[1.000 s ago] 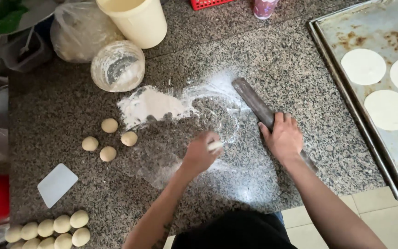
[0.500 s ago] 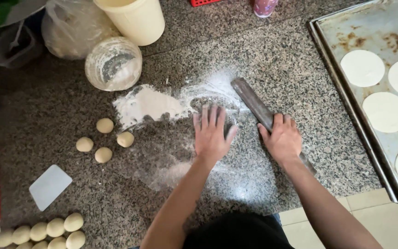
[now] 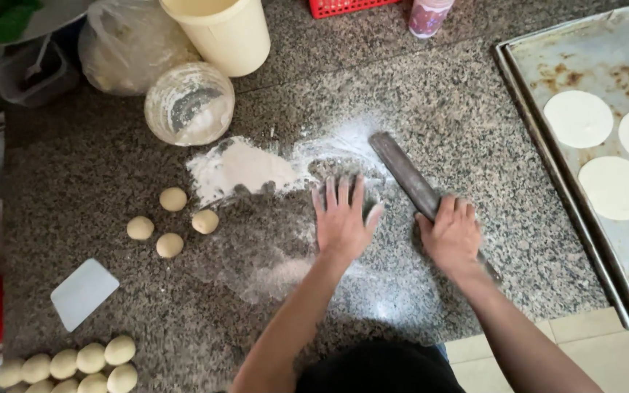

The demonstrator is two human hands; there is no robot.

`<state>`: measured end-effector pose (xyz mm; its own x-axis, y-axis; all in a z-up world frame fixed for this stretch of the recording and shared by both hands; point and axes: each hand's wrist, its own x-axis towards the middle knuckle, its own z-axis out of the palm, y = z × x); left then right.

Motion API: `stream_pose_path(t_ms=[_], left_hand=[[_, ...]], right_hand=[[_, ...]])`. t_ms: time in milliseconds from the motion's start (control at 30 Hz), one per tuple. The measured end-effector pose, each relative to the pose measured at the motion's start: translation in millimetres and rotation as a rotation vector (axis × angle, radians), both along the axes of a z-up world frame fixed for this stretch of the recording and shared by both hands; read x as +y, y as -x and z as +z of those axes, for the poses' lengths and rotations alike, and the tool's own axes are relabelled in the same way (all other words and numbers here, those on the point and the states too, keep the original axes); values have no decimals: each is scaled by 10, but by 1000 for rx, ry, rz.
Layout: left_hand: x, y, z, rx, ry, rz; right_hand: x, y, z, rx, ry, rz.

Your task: Rolling out small pieces of dough into flat circles using a rolling pin and placing them on a baking tray.

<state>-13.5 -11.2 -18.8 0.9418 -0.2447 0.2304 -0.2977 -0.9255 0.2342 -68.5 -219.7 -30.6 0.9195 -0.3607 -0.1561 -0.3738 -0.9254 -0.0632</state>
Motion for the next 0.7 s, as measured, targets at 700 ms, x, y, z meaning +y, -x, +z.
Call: stream_pose_path(t_ms=[700], left_hand=[[884, 150, 201, -105, -152, 20]], right_hand=[[1027, -288, 438, -228, 36, 639]])
